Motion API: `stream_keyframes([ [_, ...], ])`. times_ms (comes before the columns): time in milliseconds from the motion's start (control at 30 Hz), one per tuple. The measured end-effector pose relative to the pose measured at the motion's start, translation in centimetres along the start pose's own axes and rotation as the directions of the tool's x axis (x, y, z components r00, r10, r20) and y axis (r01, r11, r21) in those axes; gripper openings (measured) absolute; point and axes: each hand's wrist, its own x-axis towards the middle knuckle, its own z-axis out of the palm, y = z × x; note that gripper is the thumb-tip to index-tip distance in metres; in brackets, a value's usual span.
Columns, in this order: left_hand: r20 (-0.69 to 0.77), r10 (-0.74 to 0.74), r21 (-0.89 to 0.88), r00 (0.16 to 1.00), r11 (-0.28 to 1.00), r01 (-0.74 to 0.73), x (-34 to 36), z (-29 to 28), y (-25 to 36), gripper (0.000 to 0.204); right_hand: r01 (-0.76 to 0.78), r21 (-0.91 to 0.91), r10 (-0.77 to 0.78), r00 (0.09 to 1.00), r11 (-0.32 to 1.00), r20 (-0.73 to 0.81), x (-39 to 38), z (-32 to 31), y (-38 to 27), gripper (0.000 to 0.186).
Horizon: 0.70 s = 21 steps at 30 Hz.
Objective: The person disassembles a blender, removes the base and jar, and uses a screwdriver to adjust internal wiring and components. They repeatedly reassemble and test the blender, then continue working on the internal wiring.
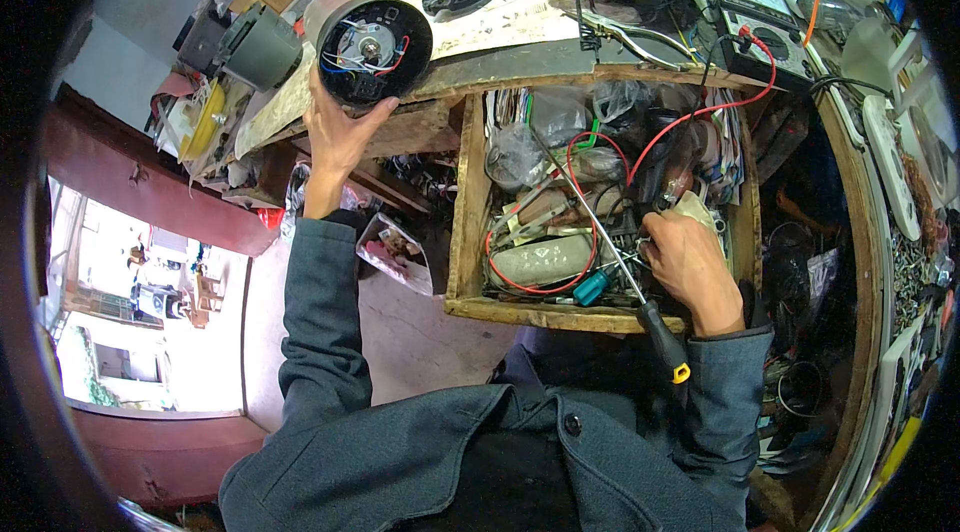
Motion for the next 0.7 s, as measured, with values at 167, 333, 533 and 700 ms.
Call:
stream_keyframes([
  [167,0.017,-0.019,0.0,1.0,1.0,0.019,-0.06,-0.08,0.07,0.127,-0.005,-0.002,0.005,1.0,1.0,0.0,-0.01,-0.05,-0.09,0.015],
  [333,0.005,-0.013,0.005,1.0,1.0,0.013,-0.11,0.0,0.01,0.127,-0.006,-0.011,0.006,1.0,1.0,0.002,-0.02,-0.18,-0.26,0.015],
  [533,0.013,-0.028,-0.021,1.0,0.999,0.028,-0.1,0.03,-0.03,0.127,-0.014,0.003,0.014,1.0,1.0,-0.001,-0.02,-0.05,-0.16,0.015],
  [700,0.01,-0.017,-0.017,1.0,1.0,0.017,-0.05,0.14,-0.43,0.127,-0.012,-0.006,0.012,1.0,1.0,0.003,-0.04,-0.24,-0.36,0.014],
])
